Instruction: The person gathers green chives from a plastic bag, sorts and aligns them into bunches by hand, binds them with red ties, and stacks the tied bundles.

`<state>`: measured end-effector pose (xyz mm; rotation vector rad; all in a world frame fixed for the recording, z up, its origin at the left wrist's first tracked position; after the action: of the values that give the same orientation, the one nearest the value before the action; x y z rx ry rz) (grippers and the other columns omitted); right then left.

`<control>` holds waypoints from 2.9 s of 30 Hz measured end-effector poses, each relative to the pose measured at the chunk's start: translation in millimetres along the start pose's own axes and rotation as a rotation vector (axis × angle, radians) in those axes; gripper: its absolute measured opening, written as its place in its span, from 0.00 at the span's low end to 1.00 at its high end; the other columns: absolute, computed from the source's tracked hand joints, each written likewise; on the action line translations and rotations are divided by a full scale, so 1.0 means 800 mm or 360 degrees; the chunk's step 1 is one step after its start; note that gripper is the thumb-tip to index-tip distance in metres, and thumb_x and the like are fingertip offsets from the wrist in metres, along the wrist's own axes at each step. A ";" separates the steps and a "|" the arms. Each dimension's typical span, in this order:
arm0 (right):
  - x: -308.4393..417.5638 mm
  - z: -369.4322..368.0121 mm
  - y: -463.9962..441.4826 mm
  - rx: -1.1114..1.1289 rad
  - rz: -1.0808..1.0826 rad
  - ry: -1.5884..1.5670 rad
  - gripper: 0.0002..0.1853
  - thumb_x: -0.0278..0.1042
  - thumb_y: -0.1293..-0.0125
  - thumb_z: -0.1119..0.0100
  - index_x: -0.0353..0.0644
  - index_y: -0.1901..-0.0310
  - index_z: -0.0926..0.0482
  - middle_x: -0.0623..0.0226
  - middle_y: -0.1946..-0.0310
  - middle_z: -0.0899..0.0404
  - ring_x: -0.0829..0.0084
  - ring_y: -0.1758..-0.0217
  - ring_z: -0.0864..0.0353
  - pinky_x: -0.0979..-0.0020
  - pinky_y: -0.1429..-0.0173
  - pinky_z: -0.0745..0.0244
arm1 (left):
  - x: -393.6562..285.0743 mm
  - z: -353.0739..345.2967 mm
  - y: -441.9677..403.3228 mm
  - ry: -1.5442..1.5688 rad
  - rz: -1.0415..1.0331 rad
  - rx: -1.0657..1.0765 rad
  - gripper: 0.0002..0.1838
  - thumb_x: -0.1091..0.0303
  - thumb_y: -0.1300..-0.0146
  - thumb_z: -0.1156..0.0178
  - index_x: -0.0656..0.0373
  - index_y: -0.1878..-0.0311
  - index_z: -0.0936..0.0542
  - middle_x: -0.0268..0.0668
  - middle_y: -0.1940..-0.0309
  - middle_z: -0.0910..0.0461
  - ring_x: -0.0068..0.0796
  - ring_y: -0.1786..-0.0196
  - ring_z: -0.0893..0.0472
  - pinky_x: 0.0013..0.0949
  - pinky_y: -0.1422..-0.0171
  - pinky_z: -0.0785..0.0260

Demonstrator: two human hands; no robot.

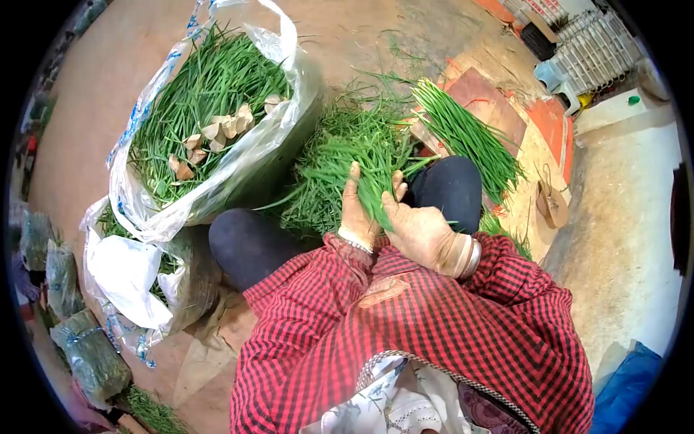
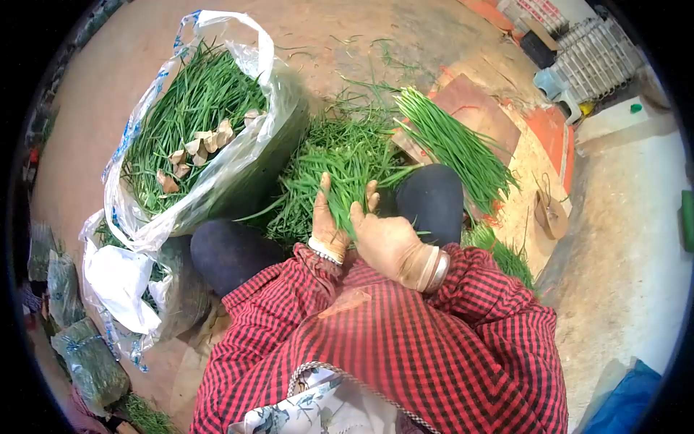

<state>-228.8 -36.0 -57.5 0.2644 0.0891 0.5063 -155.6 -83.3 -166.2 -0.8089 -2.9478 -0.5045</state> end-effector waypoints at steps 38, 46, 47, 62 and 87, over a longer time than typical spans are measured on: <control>-0.082 0.004 -0.094 -0.0981 0.0928 -0.1690 0.17 0.28 0.30 0.45 0.33 0.42 0.26 0.64 0.52 0.18 0.71 0.57 0.17 0.66 0.51 0.20 | -0.057 -0.095 0.300 -0.3107 -0.0122 -0.0043 0.36 0.70 0.39 0.34 0.61 0.28 0.36 0.43 0.35 0.27 0.34 0.35 0.28 0.38 0.30 0.36; -0.043 -0.079 -0.110 -0.0136 -0.0264 -0.2680 0.26 0.47 0.32 0.39 0.31 0.44 0.22 0.61 0.50 0.19 0.72 0.50 0.22 0.69 0.44 0.27 | -0.019 0.001 0.358 -0.1575 0.0027 -0.0673 0.28 0.79 0.45 0.35 0.63 0.38 0.24 0.36 0.46 0.18 0.28 0.47 0.20 0.33 0.38 0.29; -0.042 -0.078 -0.122 -0.0094 -0.0176 -0.2640 0.27 0.48 0.31 0.40 0.30 0.43 0.23 0.61 0.50 0.18 0.70 0.50 0.22 0.68 0.43 0.28 | -0.017 0.009 0.361 -0.1544 0.0085 -0.0681 0.28 0.79 0.45 0.35 0.63 0.38 0.24 0.36 0.46 0.18 0.28 0.47 0.20 0.33 0.38 0.29; -0.219 0.017 -0.161 -0.0820 -0.0629 -0.2132 0.30 0.64 0.35 0.39 0.37 0.59 0.20 0.72 0.76 0.27 0.76 0.77 0.31 0.71 0.73 0.35 | -0.025 0.017 0.380 -0.1333 -0.0117 -0.0806 0.24 0.80 0.47 0.36 0.66 0.44 0.20 0.39 0.51 0.16 0.29 0.50 0.18 0.35 0.41 0.28; 0.034 0.048 -0.111 -0.0007 0.0737 -0.1470 0.26 0.47 0.38 0.31 0.38 0.45 0.24 0.72 0.80 0.24 0.81 0.77 0.26 0.76 0.71 0.29 | -0.013 0.020 0.365 -0.1212 -0.0210 -0.0701 0.36 0.75 0.53 0.44 0.72 0.35 0.30 0.52 0.40 0.23 0.43 0.38 0.23 0.43 0.28 0.36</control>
<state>-157.9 -106.7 -44.9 0.4963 -0.8897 0.7978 1.1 153.5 -95.5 -1.0321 -3.6593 -1.0986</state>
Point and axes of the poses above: each hand's wrist, its own y-axis away from the middle knuckle, its own z-axis out of the back of the hand, x = y × z, the point moved 4 cm from there along -y, towards the middle knuckle
